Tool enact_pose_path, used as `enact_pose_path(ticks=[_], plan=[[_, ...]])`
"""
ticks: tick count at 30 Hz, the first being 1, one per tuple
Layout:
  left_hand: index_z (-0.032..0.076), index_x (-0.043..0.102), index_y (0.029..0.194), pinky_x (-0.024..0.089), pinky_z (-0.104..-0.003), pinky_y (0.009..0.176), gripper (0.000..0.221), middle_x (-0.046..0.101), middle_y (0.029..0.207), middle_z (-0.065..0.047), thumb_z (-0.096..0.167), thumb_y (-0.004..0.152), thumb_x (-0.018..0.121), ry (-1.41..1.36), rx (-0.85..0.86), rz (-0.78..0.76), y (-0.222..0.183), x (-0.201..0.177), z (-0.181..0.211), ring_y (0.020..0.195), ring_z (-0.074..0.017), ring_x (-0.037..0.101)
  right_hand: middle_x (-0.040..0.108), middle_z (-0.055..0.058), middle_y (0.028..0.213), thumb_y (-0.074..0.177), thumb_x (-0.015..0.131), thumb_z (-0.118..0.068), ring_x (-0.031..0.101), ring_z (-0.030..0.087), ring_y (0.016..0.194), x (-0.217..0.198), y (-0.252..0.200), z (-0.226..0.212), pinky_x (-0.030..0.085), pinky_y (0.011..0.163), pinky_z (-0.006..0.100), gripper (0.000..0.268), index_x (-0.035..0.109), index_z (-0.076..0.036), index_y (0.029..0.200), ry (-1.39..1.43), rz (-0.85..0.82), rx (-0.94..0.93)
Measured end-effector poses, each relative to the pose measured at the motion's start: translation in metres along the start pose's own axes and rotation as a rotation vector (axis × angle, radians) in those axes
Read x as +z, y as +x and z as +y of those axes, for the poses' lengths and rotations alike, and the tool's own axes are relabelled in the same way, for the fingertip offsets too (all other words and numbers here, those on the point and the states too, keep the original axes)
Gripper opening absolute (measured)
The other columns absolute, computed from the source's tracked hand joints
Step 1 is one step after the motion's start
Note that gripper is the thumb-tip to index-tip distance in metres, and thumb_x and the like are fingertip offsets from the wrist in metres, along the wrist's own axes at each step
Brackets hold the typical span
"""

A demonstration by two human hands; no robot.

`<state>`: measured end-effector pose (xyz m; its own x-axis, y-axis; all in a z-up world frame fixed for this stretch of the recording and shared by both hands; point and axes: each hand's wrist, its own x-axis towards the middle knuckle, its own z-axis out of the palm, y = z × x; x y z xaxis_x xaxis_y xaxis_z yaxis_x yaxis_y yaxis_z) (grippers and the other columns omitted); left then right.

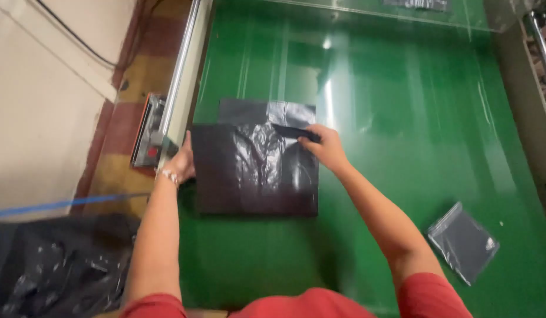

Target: Picking up plastic bags from a conveyor belt, folding them into neat rectangles, and stacking them into a storage crate.

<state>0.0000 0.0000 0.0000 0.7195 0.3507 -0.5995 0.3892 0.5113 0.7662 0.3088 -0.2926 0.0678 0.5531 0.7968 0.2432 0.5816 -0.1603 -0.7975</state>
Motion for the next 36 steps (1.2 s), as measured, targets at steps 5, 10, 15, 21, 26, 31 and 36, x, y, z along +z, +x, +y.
enact_pose_path(ticks=[5, 10, 15, 21, 26, 31, 36], plan=[[0.009, 0.061, 0.122, 0.055, -0.029, 0.064, 0.091, 0.051, 0.088, -0.003, 0.086, 0.08, 0.036, 0.291, -0.027, 0.188, 0.008, 0.017, -0.002, 0.067, -0.0162, 0.055, 0.071, 0.003, 0.093, 0.082, 0.078, -0.029, 0.067, 0.028, 0.092, 0.015, 0.074, 0.061, 0.053, 0.081, 0.042, 0.022, 0.073, -0.019, 0.101, -0.265, 0.015, 0.162], [0.037, 0.066, 0.118, 0.058, -0.036, 0.084, 0.055, 0.073, 0.11, 0.012, 0.077, 0.081, 0.059, 1.091, -0.025, 0.532, 0.017, 0.042, -0.025, 0.11, -0.0161, 0.067, 0.065, 0.002, 0.103, 0.076, 0.081, -0.03, 0.061, 0.029, 0.102, 0.027, 0.093, 0.089, 0.051, 0.088, 0.043, 0.027, 0.072, -0.013, 0.095, -0.553, -0.026, 0.046], [0.02, 0.056, 0.096, 0.055, -0.036, 0.059, 0.041, 0.052, 0.088, 0.001, 0.042, 0.072, 0.081, 1.768, 0.487, 1.127, -0.014, 0.105, -0.015, 0.087, -0.0215, 0.058, 0.057, 0.017, 0.111, 0.068, 0.089, -0.027, 0.063, 0.041, 0.105, 0.033, 0.109, 0.087, 0.053, 0.091, 0.051, 0.062, 0.054, -0.007, 0.116, -0.579, -0.117, 0.196], [0.014, 0.061, 0.112, 0.056, -0.041, 0.068, 0.037, 0.058, 0.082, -0.006, 0.047, 0.094, 0.062, 1.037, 0.963, 0.32, -0.008, 0.18, 0.002, 0.081, -0.0285, 0.064, 0.072, 0.009, 0.102, 0.066, 0.078, -0.052, 0.07, 0.035, 0.102, 0.044, 0.136, 0.118, 0.056, 0.085, 0.048, 0.046, 0.074, -0.02, 0.098, -0.711, -0.314, 0.387], [0.008, 0.06, 0.124, 0.059, -0.038, 0.077, 0.049, 0.071, 0.11, -0.016, 0.047, 0.102, 0.039, 0.402, 0.411, 0.175, 0.022, 0.166, 0.0, 0.092, -0.0244, 0.075, 0.065, 0.012, 0.104, 0.076, 0.072, -0.028, 0.067, 0.038, 0.102, 0.039, 0.102, 0.069, 0.052, 0.09, 0.051, 0.039, 0.054, -0.016, 0.109, -0.543, -0.178, 0.313], [-0.003, 0.028, 0.152, 0.031, -0.052, 0.115, 0.099, 0.048, 0.149, -0.026, 0.076, 0.095, 0.008, -0.127, 0.164, -0.058, -0.007, 0.142, 0.017, 0.138, -0.0342, 0.05, 0.065, 0.01, 0.091, 0.076, 0.074, -0.011, 0.063, 0.036, 0.094, 0.024, 0.027, 0.008, 0.047, 0.086, 0.048, 0.023, 0.066, -0.012, 0.097, -0.428, 0.116, -0.172], [0.015, 0.059, 0.093, 0.047, -0.039, 0.102, 0.068, 0.066, 0.094, 0.0, 0.08, 0.09, 0.039, -1.052, 0.152, -0.212, -0.046, 0.11, 0.009, 0.095, -0.0214, 0.065, 0.056, -0.002, 0.083, 0.06, 0.08, -0.013, 0.053, 0.026, 0.087, 0.019, -0.085, -0.02, 0.042, 0.078, 0.042, 0.034, 0.07, -0.027, 0.089, -0.516, 0.166, -0.42]])
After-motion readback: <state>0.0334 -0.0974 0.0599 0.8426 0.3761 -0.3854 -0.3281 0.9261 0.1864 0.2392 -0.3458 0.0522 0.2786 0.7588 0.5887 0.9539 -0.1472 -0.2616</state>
